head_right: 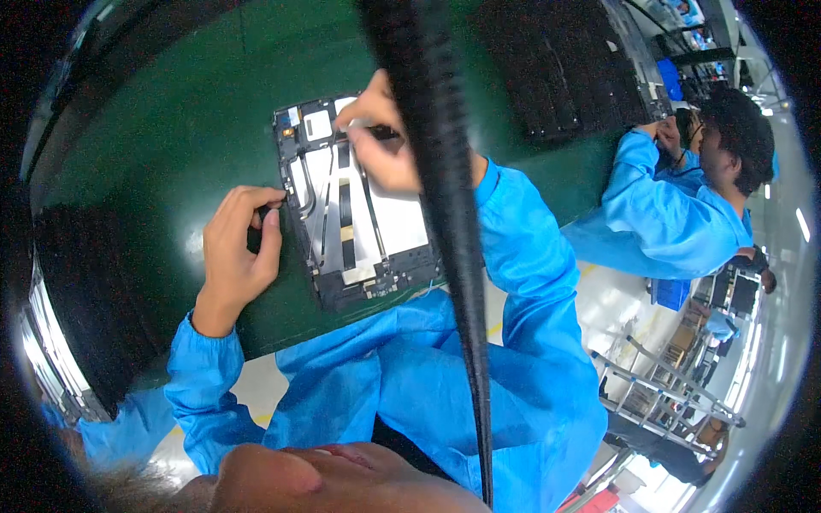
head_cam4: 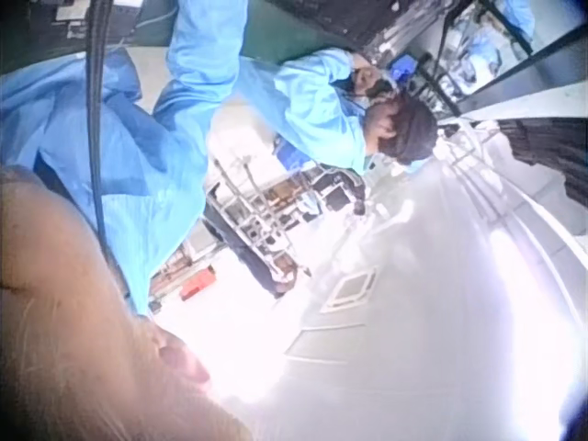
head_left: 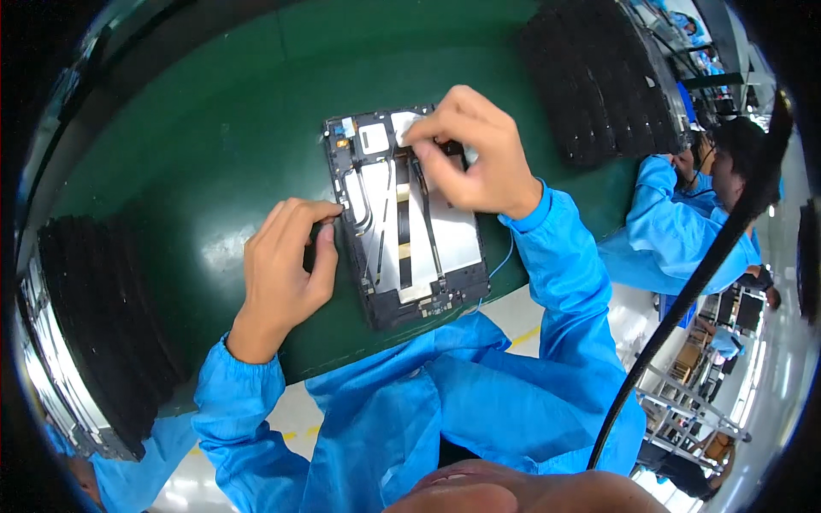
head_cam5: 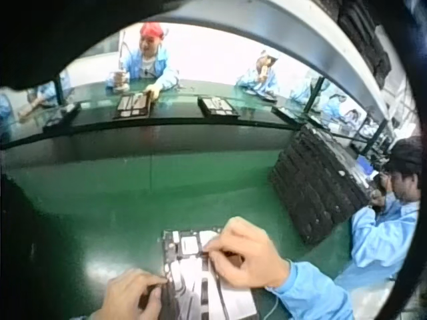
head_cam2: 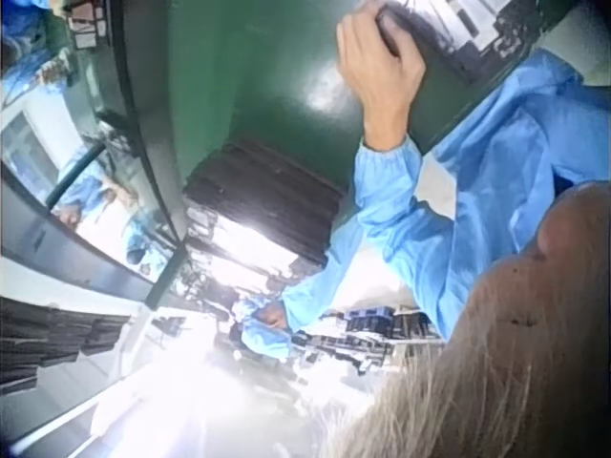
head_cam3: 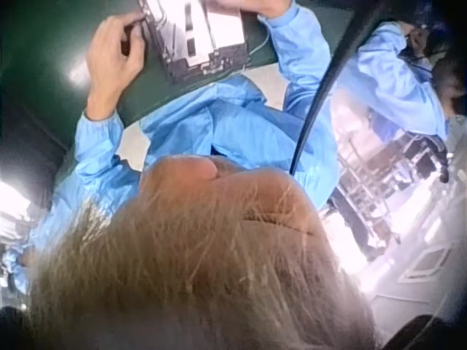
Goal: Assembling components into electronic tablet devices on a factory production line.
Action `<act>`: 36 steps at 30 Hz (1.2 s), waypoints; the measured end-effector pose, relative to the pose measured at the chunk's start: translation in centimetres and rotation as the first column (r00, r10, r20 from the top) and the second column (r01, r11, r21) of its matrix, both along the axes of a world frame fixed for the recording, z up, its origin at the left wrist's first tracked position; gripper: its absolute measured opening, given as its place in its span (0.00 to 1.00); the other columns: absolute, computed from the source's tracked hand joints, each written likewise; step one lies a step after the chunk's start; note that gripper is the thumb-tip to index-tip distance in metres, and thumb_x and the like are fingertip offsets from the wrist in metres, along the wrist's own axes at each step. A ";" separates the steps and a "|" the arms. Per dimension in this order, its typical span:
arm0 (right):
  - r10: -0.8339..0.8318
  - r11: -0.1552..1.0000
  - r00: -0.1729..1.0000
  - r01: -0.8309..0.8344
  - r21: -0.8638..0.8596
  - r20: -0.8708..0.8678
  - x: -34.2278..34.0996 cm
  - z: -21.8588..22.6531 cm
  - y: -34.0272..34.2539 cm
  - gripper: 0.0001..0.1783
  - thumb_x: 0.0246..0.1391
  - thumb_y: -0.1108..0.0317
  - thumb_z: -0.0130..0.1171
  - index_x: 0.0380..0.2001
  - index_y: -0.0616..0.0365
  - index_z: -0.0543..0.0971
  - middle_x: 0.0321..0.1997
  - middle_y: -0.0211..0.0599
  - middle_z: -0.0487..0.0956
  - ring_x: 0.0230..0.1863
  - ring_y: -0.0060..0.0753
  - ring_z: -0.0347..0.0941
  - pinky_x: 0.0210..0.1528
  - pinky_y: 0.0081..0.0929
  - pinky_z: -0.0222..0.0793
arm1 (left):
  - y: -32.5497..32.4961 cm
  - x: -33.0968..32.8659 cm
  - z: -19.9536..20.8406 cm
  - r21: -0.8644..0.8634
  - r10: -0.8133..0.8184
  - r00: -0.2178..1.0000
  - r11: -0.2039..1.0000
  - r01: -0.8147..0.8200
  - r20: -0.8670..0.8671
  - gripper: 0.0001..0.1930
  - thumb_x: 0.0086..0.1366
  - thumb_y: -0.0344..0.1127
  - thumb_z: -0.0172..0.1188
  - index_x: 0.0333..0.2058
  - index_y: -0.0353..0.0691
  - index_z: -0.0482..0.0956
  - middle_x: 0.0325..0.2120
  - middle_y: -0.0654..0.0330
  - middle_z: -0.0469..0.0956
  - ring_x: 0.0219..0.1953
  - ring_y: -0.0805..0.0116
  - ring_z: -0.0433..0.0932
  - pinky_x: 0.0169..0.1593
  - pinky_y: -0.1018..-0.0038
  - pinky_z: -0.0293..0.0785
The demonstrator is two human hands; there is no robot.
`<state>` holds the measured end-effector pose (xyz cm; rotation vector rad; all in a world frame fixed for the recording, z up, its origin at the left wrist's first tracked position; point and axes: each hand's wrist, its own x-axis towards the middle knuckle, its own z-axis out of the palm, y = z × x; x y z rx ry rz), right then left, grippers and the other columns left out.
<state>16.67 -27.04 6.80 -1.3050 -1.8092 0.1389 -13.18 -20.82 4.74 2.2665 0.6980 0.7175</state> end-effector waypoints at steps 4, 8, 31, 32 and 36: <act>0.280 0.948 0.960 -0.274 -0.161 0.014 -3.2 0.3 -1.3 0.13 0.47 0.73 0.74 0.39 0.53 0.91 0.42 0.34 0.79 0.45 0.44 0.74 0.48 0.40 0.71 | 0.3 0.3 -0.2 0.007 -0.019 0.997 1.000 0.018 0.070 0.11 0.63 0.18 0.65 0.43 0.36 0.85 0.35 0.53 0.84 0.35 0.52 0.84 0.36 0.62 0.79; 0.362 0.898 0.931 -0.337 -0.283 0.039 -4.3 0.0 -1.7 0.12 0.46 0.70 0.77 0.37 0.50 0.89 0.51 0.35 0.77 0.52 0.45 0.72 0.56 0.44 0.68 | 0.2 -0.1 0.0 0.014 -0.072 0.991 0.997 0.071 0.117 0.11 0.60 0.16 0.65 0.40 0.36 0.86 0.33 0.53 0.84 0.33 0.52 0.84 0.35 0.61 0.79; 0.211 0.976 0.941 -0.217 -0.006 0.266 -6.0 -2.2 -2.1 0.14 0.48 0.73 0.71 0.40 0.51 0.82 0.42 0.33 0.75 0.52 0.46 0.75 0.57 0.43 0.71 | 0.2 -1.3 -0.5 0.569 -0.437 0.897 0.721 0.395 -0.069 0.20 0.43 0.38 0.72 0.39 0.41 0.92 0.41 0.62 0.88 0.33 0.63 0.78 0.34 0.68 0.76; 0.206 0.977 0.942 -0.212 -0.005 0.264 -5.9 -2.3 -2.1 0.14 0.48 0.73 0.71 0.40 0.51 0.82 0.42 0.33 0.75 0.52 0.46 0.75 0.57 0.43 0.71 | 0.2 -1.2 -0.5 0.561 -0.436 0.898 0.730 0.391 -0.059 0.20 0.44 0.38 0.73 0.39 0.41 0.92 0.41 0.61 0.88 0.34 0.63 0.79 0.34 0.68 0.76; 0.201 0.979 0.940 -0.200 -0.029 0.276 -5.7 -2.5 -2.1 0.14 0.50 0.74 0.70 0.41 0.51 0.82 0.42 0.33 0.76 0.52 0.45 0.75 0.57 0.43 0.71 | 0.2 -0.8 -0.1 0.515 -0.429 0.903 0.767 0.383 -0.033 0.17 0.47 0.38 0.73 0.38 0.41 0.91 0.42 0.61 0.88 0.35 0.63 0.80 0.34 0.67 0.76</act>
